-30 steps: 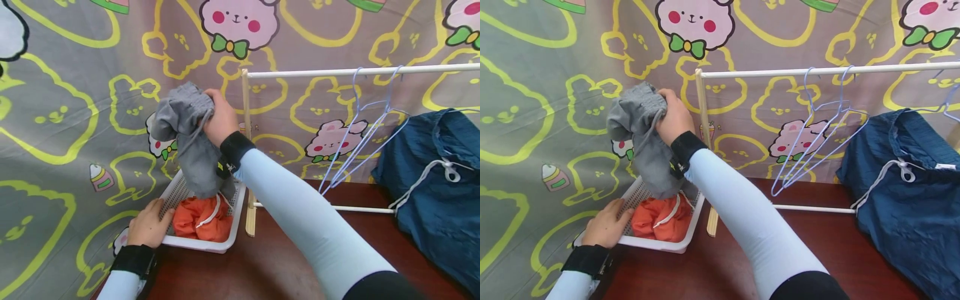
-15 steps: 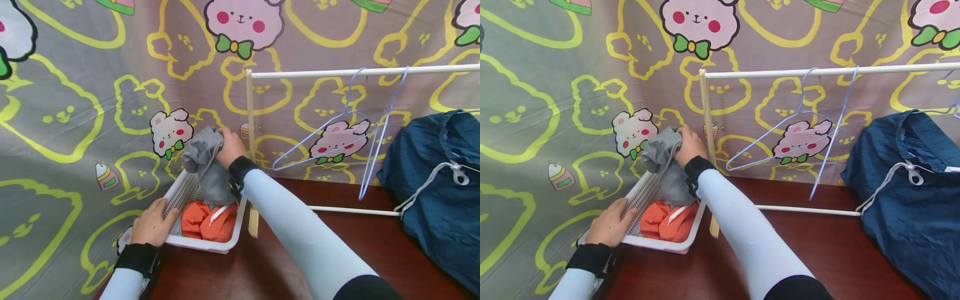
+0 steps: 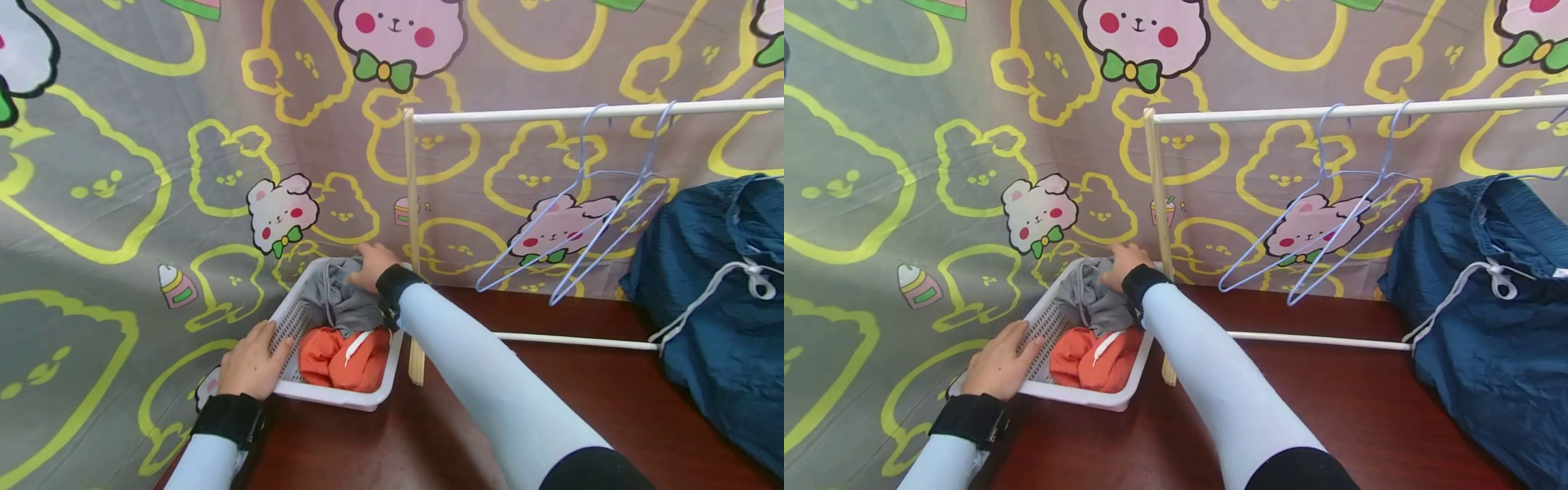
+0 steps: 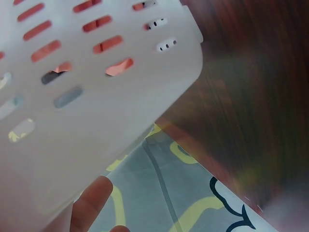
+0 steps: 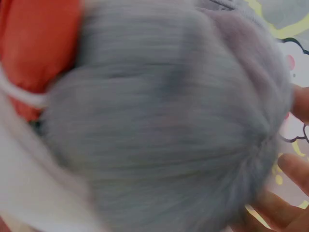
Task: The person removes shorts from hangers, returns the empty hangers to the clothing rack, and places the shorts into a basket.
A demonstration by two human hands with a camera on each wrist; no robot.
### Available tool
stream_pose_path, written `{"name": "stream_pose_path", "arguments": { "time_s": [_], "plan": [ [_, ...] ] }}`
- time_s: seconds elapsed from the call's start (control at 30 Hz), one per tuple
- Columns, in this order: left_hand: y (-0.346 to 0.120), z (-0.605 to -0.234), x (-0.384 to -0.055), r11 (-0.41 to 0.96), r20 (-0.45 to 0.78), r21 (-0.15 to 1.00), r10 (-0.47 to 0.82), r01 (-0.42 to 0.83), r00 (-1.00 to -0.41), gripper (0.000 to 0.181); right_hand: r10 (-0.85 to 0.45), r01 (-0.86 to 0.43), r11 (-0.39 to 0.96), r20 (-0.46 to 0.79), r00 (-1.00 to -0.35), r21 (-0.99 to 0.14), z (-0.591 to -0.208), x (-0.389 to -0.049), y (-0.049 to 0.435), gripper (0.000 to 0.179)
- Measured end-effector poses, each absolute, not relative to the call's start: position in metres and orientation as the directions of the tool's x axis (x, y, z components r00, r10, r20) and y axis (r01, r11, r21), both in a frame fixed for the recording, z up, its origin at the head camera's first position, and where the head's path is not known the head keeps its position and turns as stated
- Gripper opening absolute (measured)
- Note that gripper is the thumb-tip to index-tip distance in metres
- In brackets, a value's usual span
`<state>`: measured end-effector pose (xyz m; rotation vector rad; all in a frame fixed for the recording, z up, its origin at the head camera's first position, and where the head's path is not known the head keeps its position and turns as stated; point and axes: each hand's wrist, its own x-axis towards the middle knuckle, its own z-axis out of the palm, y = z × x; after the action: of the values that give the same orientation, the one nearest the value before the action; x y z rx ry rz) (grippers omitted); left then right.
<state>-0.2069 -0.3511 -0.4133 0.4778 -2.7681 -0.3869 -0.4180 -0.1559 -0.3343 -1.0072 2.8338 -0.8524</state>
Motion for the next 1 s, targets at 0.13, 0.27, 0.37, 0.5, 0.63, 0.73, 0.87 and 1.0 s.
{"name": "stream_pose_path", "arguments": {
  "time_s": [0.13, 0.27, 0.37, 0.5, 0.63, 0.73, 0.87, 1.0],
  "plan": [
    [-0.351, -0.412, -0.207, 0.907, 0.253, 0.313, -0.365, -0.281, -0.896, 0.067, -0.616, -0.601, 0.647, 0.142, -0.775, -0.470, -0.338, -0.415, -0.151, 0.063],
    [-0.351, -0.411, -0.206, 0.905, 0.245, 0.316, -0.369, -0.286, -0.896, 0.067, -0.630, -0.609, 0.672, 0.108, -0.769, -0.421, -0.342, -0.412, -0.147, 0.053],
    [-0.351, -0.411, -0.206, 0.906, 0.248, 0.312, -0.369, -0.287, -0.896, 0.067, -0.648, -0.632, 0.674, 0.103, -0.754, -0.382, -0.347, -0.412, -0.145, 0.047],
    [-0.350, -0.412, -0.207, 0.907, 0.251, 0.310, -0.368, -0.286, -0.895, 0.066, -0.690, -0.683, 0.638, 0.129, -0.712, -0.354, -0.349, -0.408, -0.139, 0.046],
    [-0.350, -0.414, -0.207, 0.906, 0.241, 0.314, -0.366, -0.285, -0.899, 0.066, -0.717, -0.722, 0.594, 0.173, -0.675, -0.355, -0.345, -0.395, -0.128, 0.048],
    [-0.351, -0.414, -0.206, 0.905, 0.240, 0.316, -0.365, -0.283, -0.899, 0.066, -0.730, -0.736, 0.558, 0.194, -0.655, -0.385, -0.339, -0.383, -0.118, 0.051],
    [-0.352, -0.413, -0.206, 0.908, 0.248, 0.313, -0.362, -0.280, -0.898, 0.066, -0.757, -0.753, 0.500, 0.207, -0.620, -0.427, -0.334, -0.370, -0.102, 0.054],
    [-0.351, -0.413, -0.205, 0.909, 0.244, 0.308, -0.359, -0.279, -0.901, 0.066, -0.785, -0.773, 0.438, 0.225, -0.578, -0.459, -0.337, -0.362, -0.082, 0.054]
  ]
}}
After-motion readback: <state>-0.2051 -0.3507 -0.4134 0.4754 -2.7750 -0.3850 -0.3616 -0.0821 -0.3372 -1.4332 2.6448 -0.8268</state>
